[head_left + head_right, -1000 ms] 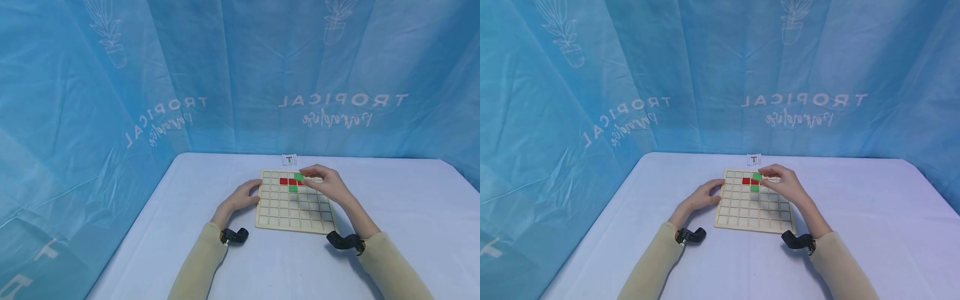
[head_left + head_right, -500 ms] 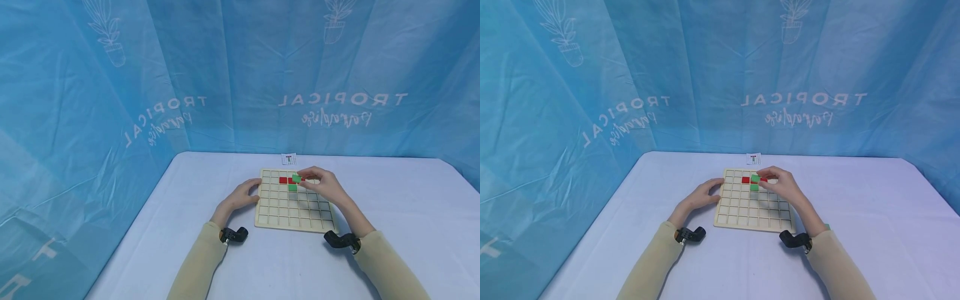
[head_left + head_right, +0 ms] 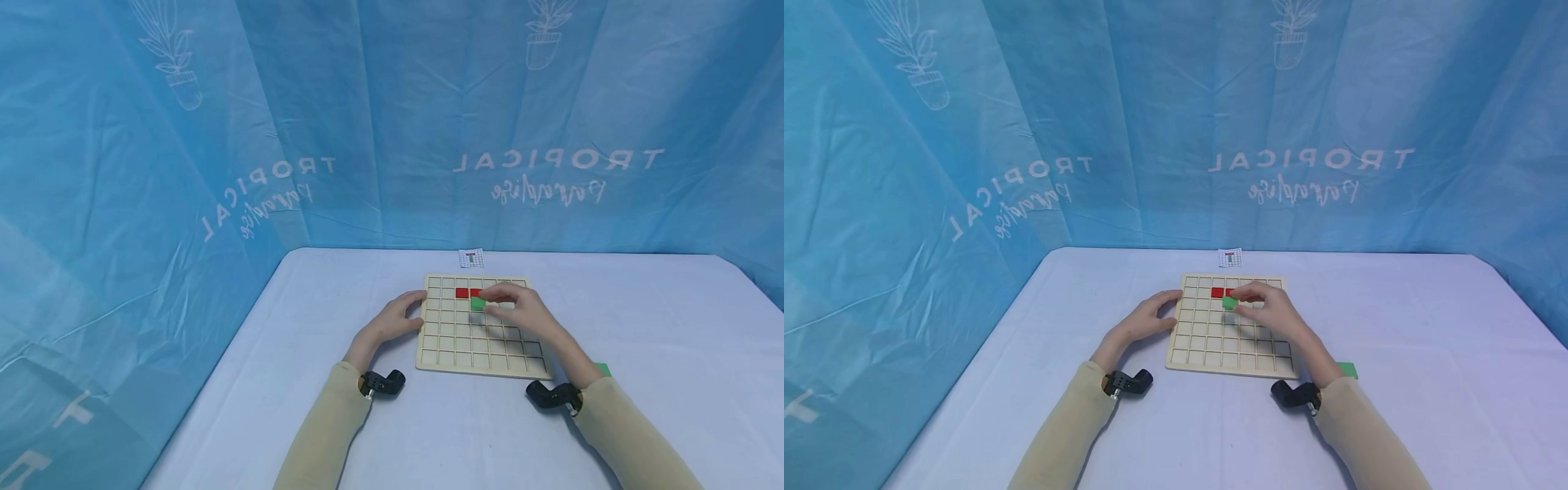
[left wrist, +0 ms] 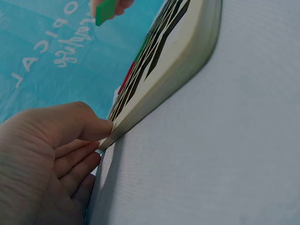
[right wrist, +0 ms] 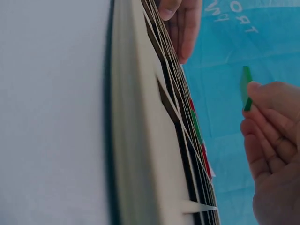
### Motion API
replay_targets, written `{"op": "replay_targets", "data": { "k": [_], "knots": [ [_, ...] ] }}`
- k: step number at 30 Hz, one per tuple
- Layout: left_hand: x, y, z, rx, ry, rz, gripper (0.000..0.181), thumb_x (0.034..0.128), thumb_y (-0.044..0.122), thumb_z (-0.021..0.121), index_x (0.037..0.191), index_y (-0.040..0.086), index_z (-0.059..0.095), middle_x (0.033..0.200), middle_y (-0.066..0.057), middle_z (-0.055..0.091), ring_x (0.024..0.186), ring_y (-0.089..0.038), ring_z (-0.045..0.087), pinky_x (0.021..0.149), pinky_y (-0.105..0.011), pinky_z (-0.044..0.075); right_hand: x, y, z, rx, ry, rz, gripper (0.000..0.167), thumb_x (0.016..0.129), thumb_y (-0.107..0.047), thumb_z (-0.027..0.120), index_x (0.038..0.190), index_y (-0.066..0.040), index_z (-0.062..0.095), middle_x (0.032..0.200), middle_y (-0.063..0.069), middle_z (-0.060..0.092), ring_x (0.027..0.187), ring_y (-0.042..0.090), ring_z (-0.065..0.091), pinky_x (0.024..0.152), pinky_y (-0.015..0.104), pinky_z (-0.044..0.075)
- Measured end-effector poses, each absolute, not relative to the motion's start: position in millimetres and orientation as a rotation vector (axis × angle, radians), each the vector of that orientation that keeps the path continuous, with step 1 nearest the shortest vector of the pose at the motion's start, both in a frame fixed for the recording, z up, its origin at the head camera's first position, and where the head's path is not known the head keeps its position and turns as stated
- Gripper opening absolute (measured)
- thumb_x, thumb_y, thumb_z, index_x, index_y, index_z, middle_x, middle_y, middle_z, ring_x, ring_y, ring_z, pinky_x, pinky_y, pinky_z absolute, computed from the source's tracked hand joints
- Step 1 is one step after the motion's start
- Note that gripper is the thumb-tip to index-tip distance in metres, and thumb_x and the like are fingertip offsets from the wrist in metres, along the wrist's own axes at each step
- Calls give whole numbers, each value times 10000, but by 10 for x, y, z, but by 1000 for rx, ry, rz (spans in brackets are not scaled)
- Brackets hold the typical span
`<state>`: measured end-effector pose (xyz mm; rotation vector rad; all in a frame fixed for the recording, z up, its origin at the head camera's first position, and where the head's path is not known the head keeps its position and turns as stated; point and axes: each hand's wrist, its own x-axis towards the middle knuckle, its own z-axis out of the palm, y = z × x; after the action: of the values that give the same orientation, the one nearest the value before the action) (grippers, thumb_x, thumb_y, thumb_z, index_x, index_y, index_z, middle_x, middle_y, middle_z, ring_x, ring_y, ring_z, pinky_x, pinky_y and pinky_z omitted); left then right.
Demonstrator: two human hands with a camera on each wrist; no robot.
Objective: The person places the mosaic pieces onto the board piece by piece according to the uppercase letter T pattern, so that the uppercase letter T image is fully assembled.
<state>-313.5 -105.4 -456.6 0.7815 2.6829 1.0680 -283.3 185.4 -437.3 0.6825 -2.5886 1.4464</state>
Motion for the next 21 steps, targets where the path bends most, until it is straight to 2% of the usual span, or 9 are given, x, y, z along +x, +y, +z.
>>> {"op": "replay_targets", "data": {
  "k": [8, 13, 21],
  "knots": [
    [-3128, -1047, -4566, 759, 2684, 1070, 614, 868, 125, 610, 1433, 47, 384, 1470, -86, 373, 1373, -227, 284, 1128, -356, 231, -2821, 1861, -4501, 641, -2634, 1355, 277, 848, -141, 716, 1117, -88, 680, 1077, 38, 656, 985, 230, 594, 877, 445, 499],
    [-3123, -1047, -4558, 748, 2682, 1070, 604, 876, 125, 609, 1434, 57, 387, 1470, -82, 373, 1374, -221, 283, 1128, -348, 233, -2834, 1871, -4607, 642, -2641, 1311, 274, 833, -160, 735, 1101, -121, 692, 1051, -13, 656, 969, 180, 593, 855, 401, 509],
    [-3130, -1060, -4565, 782, 2679, 1081, 608, 874, 123, 609, 1431, 34, 382, 1469, -102, 371, 1373, -237, 282, 1129, -357, 229, -2839, 1860, -4684, 724, -2577, 1264, 291, 807, -123, 757, 1090, -94, 699, 1029, -2, 654, 937, 169, 619, 810, 334, 545]
  ]
}}
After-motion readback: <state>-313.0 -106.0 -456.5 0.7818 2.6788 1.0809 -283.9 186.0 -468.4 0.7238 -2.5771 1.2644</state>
